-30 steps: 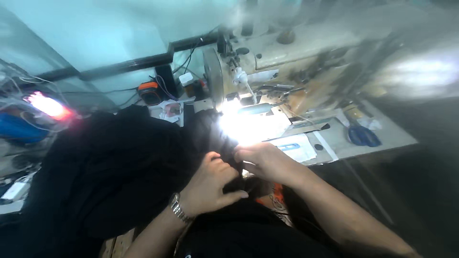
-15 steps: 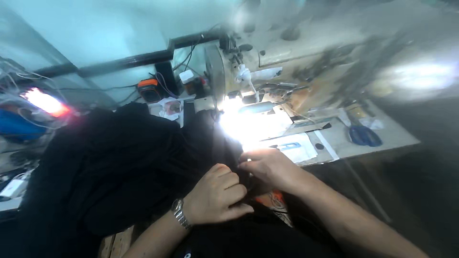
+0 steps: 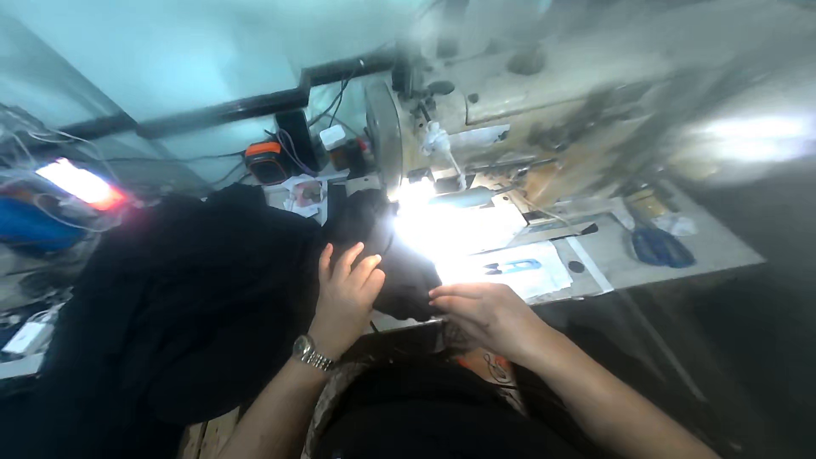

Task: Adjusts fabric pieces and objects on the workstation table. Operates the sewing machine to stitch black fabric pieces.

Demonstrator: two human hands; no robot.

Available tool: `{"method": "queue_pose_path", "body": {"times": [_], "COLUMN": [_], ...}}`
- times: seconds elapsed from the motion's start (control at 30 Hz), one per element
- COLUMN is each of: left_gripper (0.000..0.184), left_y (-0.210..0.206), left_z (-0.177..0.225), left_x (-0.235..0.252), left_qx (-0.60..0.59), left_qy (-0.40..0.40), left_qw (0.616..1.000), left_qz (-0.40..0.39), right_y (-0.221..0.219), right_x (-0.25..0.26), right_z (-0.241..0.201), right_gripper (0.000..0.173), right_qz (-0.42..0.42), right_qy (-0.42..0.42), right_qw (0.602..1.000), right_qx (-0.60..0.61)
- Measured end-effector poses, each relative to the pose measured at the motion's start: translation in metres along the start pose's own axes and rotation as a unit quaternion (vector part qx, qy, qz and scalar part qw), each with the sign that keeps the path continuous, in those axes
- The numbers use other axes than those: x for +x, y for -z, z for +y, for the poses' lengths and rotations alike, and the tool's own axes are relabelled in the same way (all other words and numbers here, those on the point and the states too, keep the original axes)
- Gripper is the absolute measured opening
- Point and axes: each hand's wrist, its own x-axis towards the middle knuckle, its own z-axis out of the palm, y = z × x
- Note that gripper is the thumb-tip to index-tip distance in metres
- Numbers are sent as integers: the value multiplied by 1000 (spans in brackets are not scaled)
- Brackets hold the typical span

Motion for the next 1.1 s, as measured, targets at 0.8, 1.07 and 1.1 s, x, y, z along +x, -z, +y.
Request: {"method": "queue_pose_path", "body": {"times": [0.8, 1.07, 1.1], "left_gripper": [45, 66, 65], "left_y": [56, 8, 9], "left_z": [28, 32, 35], "left_x": [25, 34, 33], "left_qx": [-351, 20, 24], "left_qy": [-181, 72, 73], "left_qw": [887, 979, 977], "left_qz": [-240, -192, -198], "right_y": [-19, -17, -18], "right_x": [12, -20, -24], "right_z": [0, -24, -23], "right_gripper": [20, 23, 24], "right_qz": [-16, 35, 37], "right_qy": [-23, -4, -11], "right_qw": [999, 998, 998], "right_qx": [-42, -47, -54]}}
